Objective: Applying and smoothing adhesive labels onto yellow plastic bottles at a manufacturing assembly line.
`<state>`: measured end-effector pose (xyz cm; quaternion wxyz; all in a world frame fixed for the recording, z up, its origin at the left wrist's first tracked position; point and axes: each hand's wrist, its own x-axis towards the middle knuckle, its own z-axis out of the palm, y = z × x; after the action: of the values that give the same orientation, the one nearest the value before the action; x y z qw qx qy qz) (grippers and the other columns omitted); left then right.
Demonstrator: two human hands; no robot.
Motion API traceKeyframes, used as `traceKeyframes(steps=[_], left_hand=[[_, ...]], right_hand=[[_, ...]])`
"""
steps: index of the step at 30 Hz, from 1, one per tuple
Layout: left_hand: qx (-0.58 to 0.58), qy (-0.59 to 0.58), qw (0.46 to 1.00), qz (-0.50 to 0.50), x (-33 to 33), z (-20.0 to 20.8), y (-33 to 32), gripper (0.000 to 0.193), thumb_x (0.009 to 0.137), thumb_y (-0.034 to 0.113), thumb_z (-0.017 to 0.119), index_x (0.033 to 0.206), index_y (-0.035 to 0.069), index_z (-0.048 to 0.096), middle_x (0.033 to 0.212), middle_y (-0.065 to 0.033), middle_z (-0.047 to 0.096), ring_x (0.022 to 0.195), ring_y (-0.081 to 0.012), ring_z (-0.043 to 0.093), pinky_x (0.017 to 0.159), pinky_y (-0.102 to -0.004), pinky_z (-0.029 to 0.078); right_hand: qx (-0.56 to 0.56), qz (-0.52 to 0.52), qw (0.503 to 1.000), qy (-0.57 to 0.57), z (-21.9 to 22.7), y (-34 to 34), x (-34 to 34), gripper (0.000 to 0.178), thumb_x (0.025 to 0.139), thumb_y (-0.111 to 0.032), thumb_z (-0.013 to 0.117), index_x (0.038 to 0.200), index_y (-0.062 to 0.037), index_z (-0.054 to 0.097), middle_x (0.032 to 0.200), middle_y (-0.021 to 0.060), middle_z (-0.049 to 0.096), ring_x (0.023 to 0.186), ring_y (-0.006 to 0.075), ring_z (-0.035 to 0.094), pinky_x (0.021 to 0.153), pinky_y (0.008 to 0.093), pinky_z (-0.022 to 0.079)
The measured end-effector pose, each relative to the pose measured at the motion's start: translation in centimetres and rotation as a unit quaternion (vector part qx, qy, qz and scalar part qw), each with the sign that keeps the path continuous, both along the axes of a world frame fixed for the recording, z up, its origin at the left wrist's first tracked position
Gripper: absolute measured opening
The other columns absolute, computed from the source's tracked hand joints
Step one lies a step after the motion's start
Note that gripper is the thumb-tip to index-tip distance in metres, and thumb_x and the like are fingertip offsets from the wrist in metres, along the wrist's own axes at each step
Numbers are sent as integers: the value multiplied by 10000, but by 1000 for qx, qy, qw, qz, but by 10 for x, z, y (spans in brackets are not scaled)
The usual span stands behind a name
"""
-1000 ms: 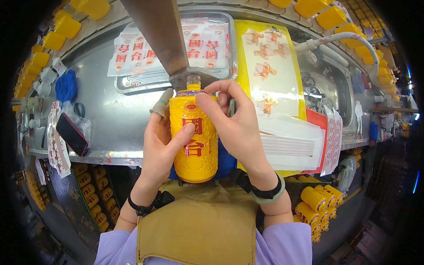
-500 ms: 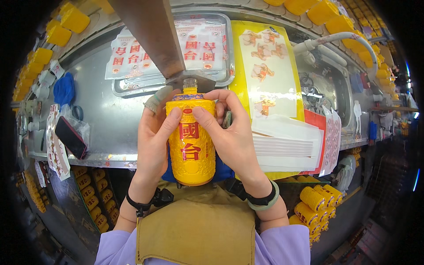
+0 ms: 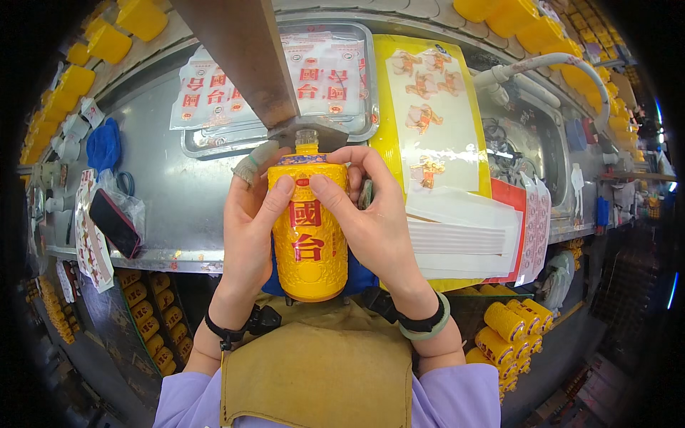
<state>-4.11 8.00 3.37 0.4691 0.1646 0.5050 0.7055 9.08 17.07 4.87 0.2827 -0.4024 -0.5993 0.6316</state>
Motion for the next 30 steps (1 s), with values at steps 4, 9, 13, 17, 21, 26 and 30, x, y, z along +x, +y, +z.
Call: traceKeyframes(steps=[4,9,13,17,21,26,30], left_hand=[[-3,-1,1000,1,0,2,1,523,984,87,690,1435,4,440,1351,-136,530,1233,-198,578,1032,-336,513],[-1,-15,1000,-2,-1,5,1,527,980,79,693,1433,2,436,1352,-141,529,1224,-199,585,1022,-333,520],[12,-32,999,-5,-2,5,-1,490,1019,139,647,1440,9,435,1381,-131,524,1276,-205,548,1067,-354,480],[9,-58,998,10,-6,0,-4,467,1072,232,563,1465,17,431,1437,-119,514,1326,-200,503,1133,-370,405],[2,-43,999,26,-7,5,-6,455,1085,253,539,1467,23,448,1442,-118,526,1327,-188,500,1147,-365,383],[-10,29,999,34,-10,2,-11,461,1107,299,445,1481,29,446,1466,-148,534,1379,-257,488,1174,-437,361],[-3,2,999,41,-12,1,-15,436,1090,272,529,1451,33,481,1429,-122,544,1363,-206,481,1165,-377,359]], right_hand=[[-3,1,1000,-1,0,1,1,292,922,-168,779,1129,-29,627,810,-70,379,751,39,367,652,189,309],[-1,11,999,-38,7,4,1,279,931,-144,748,1154,-30,623,851,-59,398,760,40,376,671,180,318],[-9,-5,998,56,14,22,11,304,909,27,615,1211,-9,605,909,-31,473,796,72,471,707,206,400],[292,34,956,-4,41,44,7,316,874,135,587,1139,-17,672,1027,105,699,921,180,652,834,302,519],[528,245,810,-71,74,47,-8,391,828,96,624,1196,-24,675,1066,107,704,1041,261,638,864,351,521],[586,231,758,-169,76,46,-23,402,788,30,640,1179,-54,686,989,90,712,979,308,616,829,395,514],[537,223,798,-159,73,36,-19,368,813,40,643,1161,-71,689,932,81,708,940,304,620,812,394,513]])
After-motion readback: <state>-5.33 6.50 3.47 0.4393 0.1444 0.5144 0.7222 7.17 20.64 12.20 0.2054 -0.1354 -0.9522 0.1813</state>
